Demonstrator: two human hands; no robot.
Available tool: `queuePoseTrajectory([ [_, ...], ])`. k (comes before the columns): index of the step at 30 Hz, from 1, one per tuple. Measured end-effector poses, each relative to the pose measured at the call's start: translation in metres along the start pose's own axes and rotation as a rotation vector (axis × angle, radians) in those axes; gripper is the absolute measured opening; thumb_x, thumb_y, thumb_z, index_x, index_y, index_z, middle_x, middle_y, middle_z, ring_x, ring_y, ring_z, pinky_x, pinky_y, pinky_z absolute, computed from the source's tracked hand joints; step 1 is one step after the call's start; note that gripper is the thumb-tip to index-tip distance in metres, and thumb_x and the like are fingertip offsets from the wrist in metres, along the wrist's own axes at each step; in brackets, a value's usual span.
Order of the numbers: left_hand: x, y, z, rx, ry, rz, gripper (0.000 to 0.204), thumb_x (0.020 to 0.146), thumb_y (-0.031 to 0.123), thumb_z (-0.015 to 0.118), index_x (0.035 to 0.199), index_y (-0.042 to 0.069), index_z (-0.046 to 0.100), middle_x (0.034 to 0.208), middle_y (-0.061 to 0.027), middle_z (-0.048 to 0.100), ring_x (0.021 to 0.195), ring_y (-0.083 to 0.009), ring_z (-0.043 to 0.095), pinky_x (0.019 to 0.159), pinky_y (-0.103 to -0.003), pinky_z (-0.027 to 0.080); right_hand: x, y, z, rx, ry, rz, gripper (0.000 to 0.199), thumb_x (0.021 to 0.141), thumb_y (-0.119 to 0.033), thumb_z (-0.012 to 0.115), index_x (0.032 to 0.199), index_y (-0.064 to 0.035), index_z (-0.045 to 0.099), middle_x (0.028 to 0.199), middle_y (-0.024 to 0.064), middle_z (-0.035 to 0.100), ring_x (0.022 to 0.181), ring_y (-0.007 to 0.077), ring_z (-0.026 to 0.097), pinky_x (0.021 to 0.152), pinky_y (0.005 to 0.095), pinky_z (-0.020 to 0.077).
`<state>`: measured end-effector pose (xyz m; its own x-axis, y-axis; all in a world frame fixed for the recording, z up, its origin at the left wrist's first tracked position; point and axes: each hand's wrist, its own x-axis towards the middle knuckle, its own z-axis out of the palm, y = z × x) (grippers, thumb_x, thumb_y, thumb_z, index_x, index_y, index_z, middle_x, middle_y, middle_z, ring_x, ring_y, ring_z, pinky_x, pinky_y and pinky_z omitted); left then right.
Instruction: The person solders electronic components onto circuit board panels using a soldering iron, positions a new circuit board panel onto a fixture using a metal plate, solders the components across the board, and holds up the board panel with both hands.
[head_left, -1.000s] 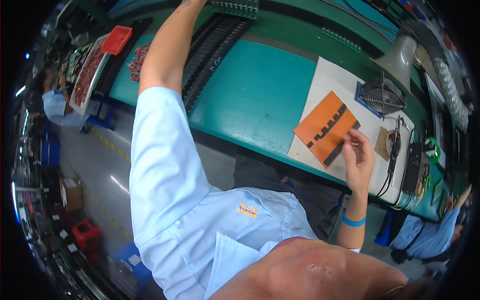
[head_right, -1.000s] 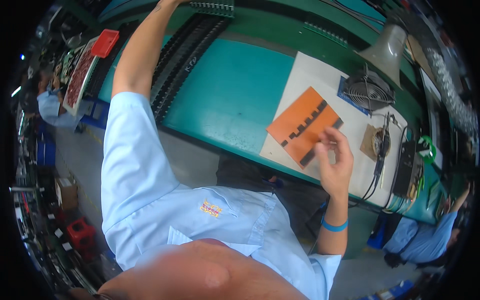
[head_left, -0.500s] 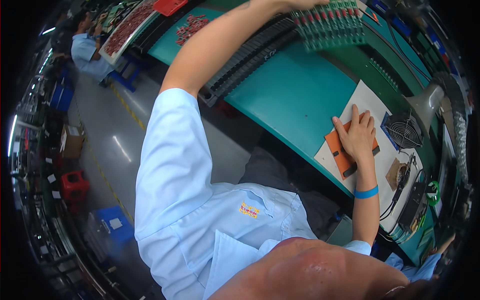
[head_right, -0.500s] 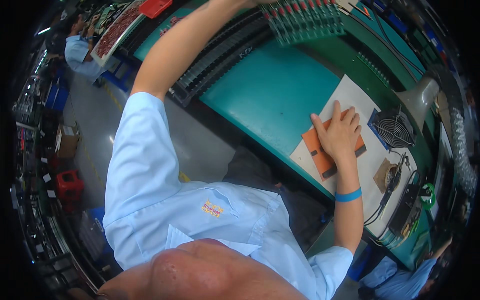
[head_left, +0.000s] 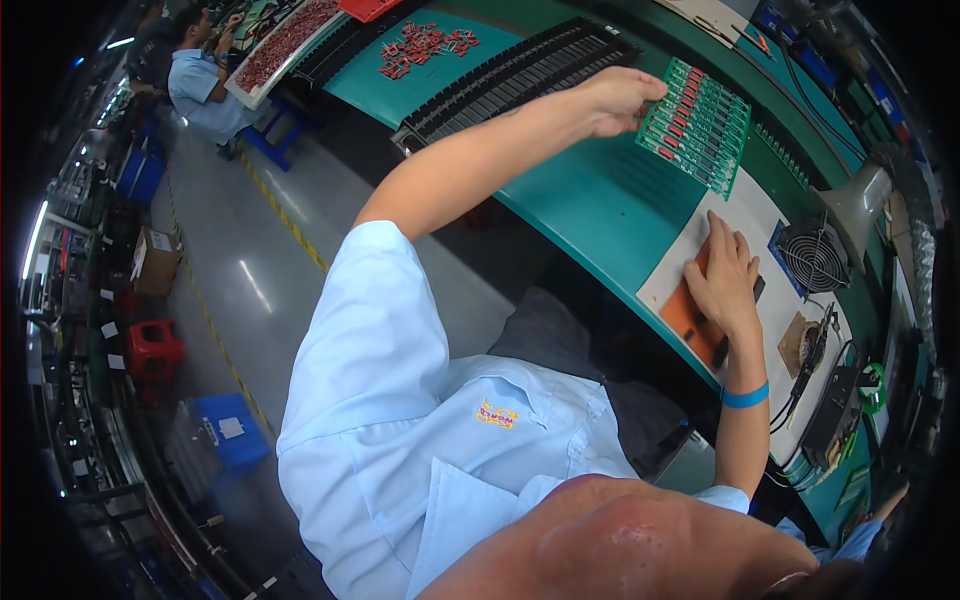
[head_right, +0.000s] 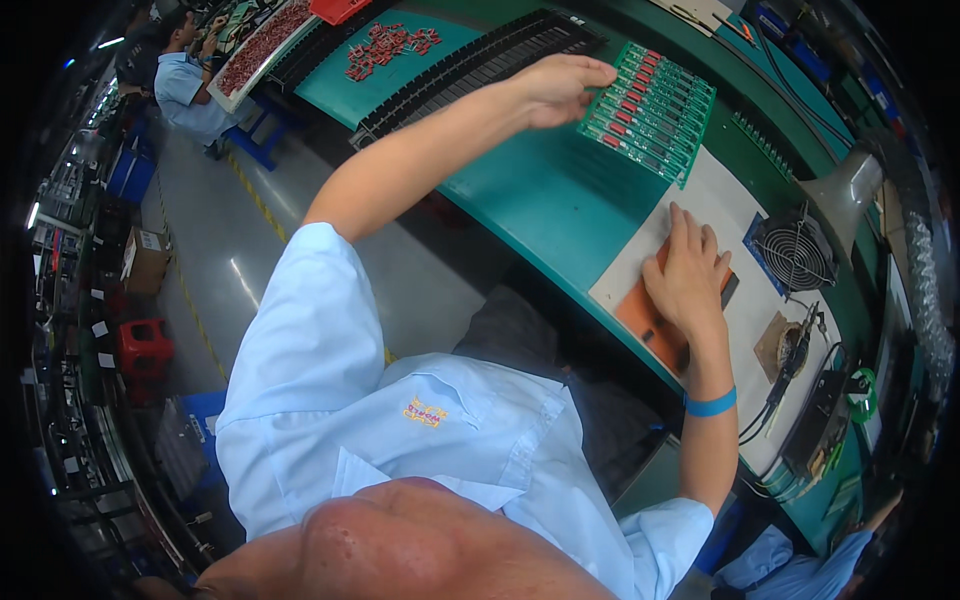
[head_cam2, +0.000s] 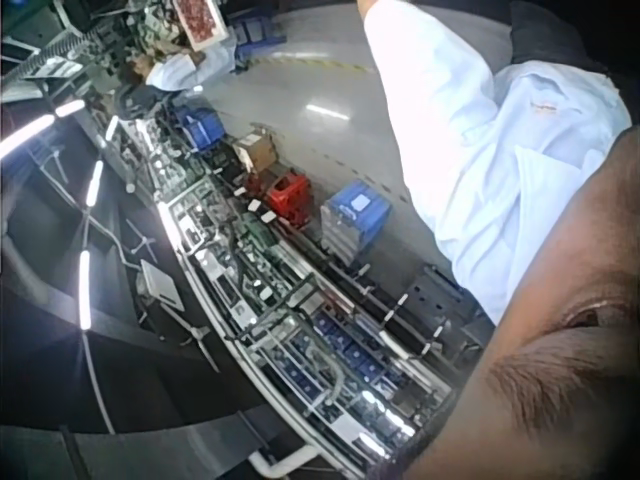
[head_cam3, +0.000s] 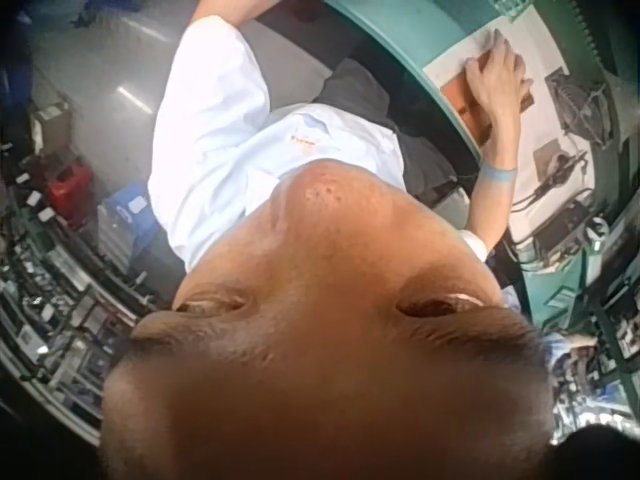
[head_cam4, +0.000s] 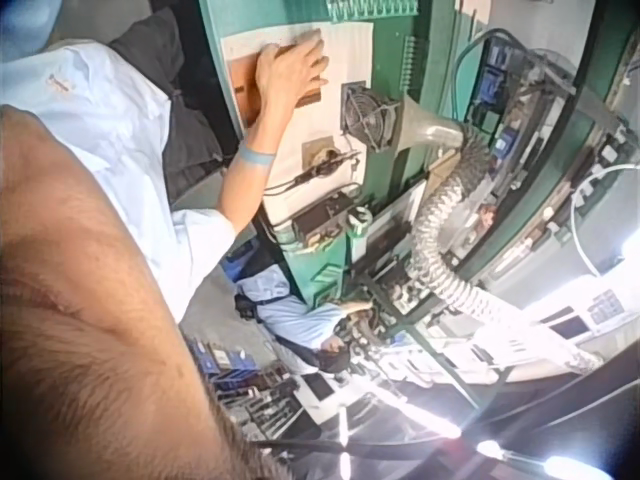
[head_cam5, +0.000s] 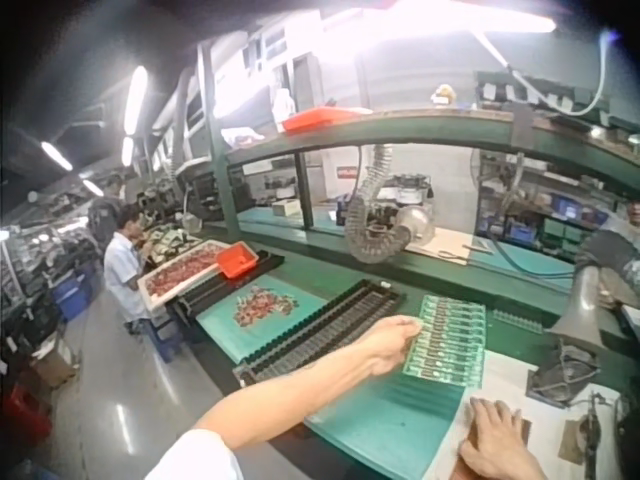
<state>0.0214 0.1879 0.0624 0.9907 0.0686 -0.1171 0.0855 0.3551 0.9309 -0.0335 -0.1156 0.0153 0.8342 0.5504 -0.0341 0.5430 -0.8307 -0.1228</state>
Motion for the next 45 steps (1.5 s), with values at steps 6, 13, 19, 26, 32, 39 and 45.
queuePoseTrajectory([
  [6, -0.021, -0.041, 0.013, -0.235, -0.091, -0.069, 0.02, 0.108, 0.009, 0.061, 0.126, 0.003, 0.053, 0.121, -0.0163, 0.064, 0.107, -0.0264, 0.068, 0.097, -0.043, 0.058, -0.095, -0.025, -0.009, 0.087, 0.138, -0.218, 0.081, 0.089, -0.017, 0.073, 0.162, -0.0036, 0.04, 0.165, 0.0225, 0.042, 0.149, 0.0545, 0.037, 0.123, 0.0593, 0.0322],
  [13, -0.037, -0.077, 0.045, -0.298, -0.082, -0.099, 0.024, 0.108, 0.009, 0.061, 0.128, 0.002, 0.049, 0.122, -0.0169, 0.063, 0.11, -0.0267, 0.068, 0.099, -0.045, 0.058, -0.135, -0.033, 0.001, 0.037, 0.18, -0.043, 0.077, 0.089, -0.006, 0.076, 0.159, -0.0011, 0.044, 0.164, 0.0215, 0.044, 0.146, 0.0507, 0.046, 0.121, 0.0526, 0.0398],
  [19, -0.05, -0.083, 0.047, -0.332, -0.074, -0.063, 0.025, 0.106, 0.007, 0.063, 0.127, 0.003, 0.05, 0.117, -0.0164, 0.065, 0.103, -0.0254, 0.07, 0.094, -0.042, 0.06, -0.156, -0.019, -0.013, 0.12, 0.245, -0.012, 0.06, 0.091, 0.006, 0.07, 0.149, 0.0019, 0.056, 0.157, 0.0216, 0.053, 0.141, 0.0437, 0.055, 0.117, 0.045, 0.046],
  [26, -0.072, -0.089, 0.03, -0.203, -0.028, 0.117, 0.031, 0.102, 0.006, 0.071, 0.128, 0.0, 0.056, 0.114, -0.018, 0.07, 0.096, -0.0224, 0.072, 0.085, -0.033, 0.062, -0.184, 0.025, -0.089, 0.28, 0.581, 0.089, 0.035, 0.095, 0.006, 0.069, 0.13, 0.0052, 0.066, 0.126, 0.0166, 0.071, 0.111, 0.0278, 0.068, 0.099, 0.0335, 0.0527],
  [32, -0.077, -0.106, 0.067, -0.19, -0.142, 0.076, 0.029, 0.104, 0.007, 0.07, 0.129, -0.001, 0.056, 0.111, -0.0151, 0.071, 0.096, -0.0181, 0.071, 0.085, -0.031, 0.061, -0.18, 0.074, -0.053, 1.172, 0.844, 0.346, 0.035, 0.108, -0.005, 0.063, 0.141, 0.0018, 0.056, 0.112, 0.0083, 0.072, 0.092, 0.01, 0.064, 0.084, 0.0205, 0.0496],
  [39, -0.101, -0.123, 0.097, -0.131, -0.226, 0.078, 0.024, 0.103, 0.005, 0.071, 0.124, -0.002, 0.06, 0.105, -0.0115, 0.07, 0.094, -0.0143, 0.07, 0.085, -0.026, 0.06, -0.121, 0.064, -0.026, 1.435, 0.619, 0.478, 0.045, 0.102, -0.01, 0.072, 0.142, 0.0043, 0.057, 0.125, 0.0165, 0.073, 0.105, 0.0193, 0.07, 0.093, 0.0276, 0.0559],
  [45, -0.113, -0.128, 0.114, -0.095, -0.241, 0.099, 0.022, 0.102, 0.003, 0.071, 0.121, -0.004, 0.062, 0.104, -0.0109, 0.069, 0.092, -0.0122, 0.069, 0.084, -0.023, 0.059, -0.104, 0.052, -0.023, 1.218, 0.611, 0.419, 0.062, 0.092, -0.014, 0.085, 0.143, 0.0054, 0.057, 0.128, 0.021, 0.071, 0.112, 0.0274, 0.07, 0.101, 0.0332, 0.0556],
])
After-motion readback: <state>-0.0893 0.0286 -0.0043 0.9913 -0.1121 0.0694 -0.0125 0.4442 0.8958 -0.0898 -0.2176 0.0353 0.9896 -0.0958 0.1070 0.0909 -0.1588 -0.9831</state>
